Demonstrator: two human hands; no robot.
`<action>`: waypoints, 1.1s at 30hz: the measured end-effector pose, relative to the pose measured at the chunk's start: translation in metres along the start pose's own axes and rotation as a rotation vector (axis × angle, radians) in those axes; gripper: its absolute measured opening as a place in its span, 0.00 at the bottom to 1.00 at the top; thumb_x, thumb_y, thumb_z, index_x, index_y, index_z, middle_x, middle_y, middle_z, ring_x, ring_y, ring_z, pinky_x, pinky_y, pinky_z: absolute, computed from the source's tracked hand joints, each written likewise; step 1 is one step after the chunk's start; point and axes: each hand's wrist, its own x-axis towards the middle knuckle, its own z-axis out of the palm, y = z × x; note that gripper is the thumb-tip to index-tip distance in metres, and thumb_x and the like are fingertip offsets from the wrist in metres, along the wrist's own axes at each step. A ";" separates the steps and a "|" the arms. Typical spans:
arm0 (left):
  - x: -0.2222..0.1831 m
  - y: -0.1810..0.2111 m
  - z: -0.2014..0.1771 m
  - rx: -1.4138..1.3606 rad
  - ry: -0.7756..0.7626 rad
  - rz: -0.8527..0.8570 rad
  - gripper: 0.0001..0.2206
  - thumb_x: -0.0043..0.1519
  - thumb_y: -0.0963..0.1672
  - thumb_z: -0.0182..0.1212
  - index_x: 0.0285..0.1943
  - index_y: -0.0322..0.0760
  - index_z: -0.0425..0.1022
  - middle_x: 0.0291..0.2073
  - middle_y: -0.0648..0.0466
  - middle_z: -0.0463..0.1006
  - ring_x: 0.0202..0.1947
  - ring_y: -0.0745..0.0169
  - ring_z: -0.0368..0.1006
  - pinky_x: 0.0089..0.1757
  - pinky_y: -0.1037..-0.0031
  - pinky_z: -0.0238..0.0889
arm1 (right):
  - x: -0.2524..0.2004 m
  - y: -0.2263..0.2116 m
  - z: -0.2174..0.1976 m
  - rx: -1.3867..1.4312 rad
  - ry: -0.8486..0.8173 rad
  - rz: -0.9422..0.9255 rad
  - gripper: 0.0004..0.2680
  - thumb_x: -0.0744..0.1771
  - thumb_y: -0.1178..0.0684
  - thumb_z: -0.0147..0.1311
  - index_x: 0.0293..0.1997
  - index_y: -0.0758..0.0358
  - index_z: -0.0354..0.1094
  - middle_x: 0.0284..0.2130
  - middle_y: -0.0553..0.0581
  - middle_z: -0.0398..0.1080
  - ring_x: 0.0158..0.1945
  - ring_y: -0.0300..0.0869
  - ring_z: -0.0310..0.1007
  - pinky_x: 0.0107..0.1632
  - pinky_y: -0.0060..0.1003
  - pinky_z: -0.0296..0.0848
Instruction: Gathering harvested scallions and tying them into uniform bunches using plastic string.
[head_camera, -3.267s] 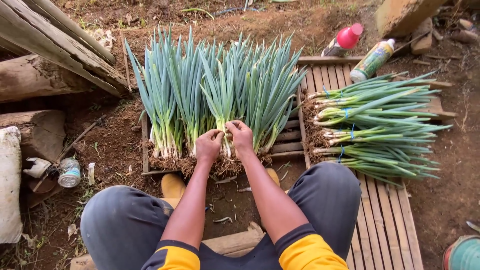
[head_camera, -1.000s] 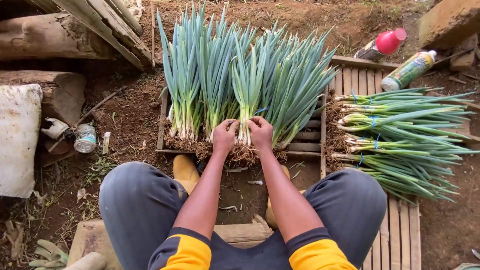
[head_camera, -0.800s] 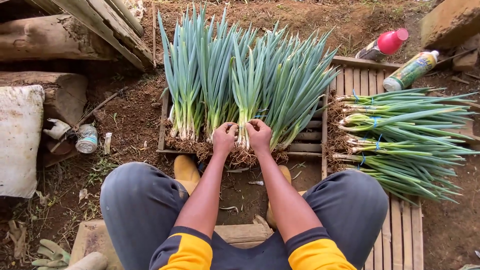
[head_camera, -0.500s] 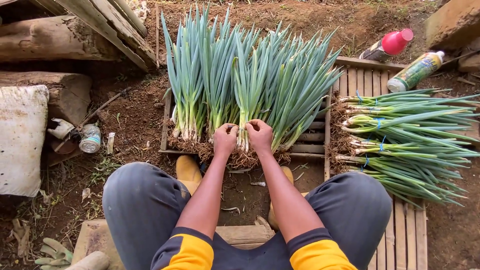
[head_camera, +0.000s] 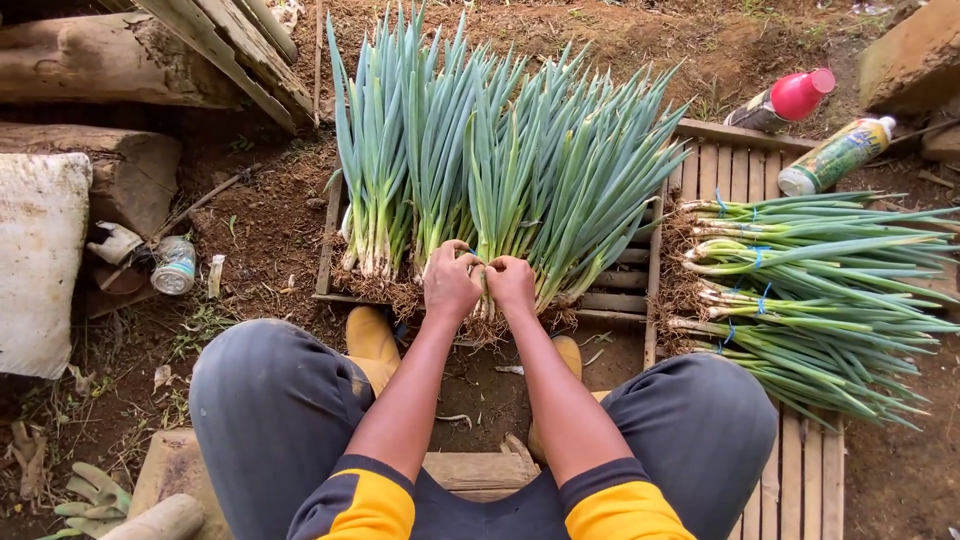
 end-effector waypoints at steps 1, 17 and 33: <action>0.001 -0.003 0.004 0.002 0.001 -0.001 0.03 0.59 0.42 0.66 0.37 0.38 0.84 0.46 0.51 0.75 0.51 0.47 0.73 0.50 0.60 0.71 | -0.007 -0.011 -0.006 0.002 -0.002 -0.001 0.05 0.61 0.51 0.60 0.35 0.49 0.82 0.32 0.54 0.80 0.43 0.50 0.80 0.47 0.43 0.76; 0.007 -0.024 0.030 0.109 -0.063 -0.086 0.04 0.62 0.47 0.64 0.38 0.52 0.84 0.42 0.59 0.76 0.51 0.59 0.72 0.60 0.61 0.58 | -0.038 -0.046 -0.039 -0.099 -0.205 -0.116 0.07 0.66 0.57 0.56 0.46 0.57 0.81 0.39 0.62 0.80 0.45 0.53 0.80 0.51 0.48 0.77; -0.031 -0.026 0.032 -0.240 -0.118 -0.262 0.04 0.61 0.46 0.65 0.42 0.52 0.83 0.39 0.56 0.81 0.43 0.52 0.78 0.45 0.58 0.73 | -0.005 0.022 -0.004 0.277 -0.147 0.050 0.06 0.63 0.53 0.63 0.41 0.56 0.81 0.36 0.57 0.80 0.46 0.42 0.74 0.51 0.39 0.72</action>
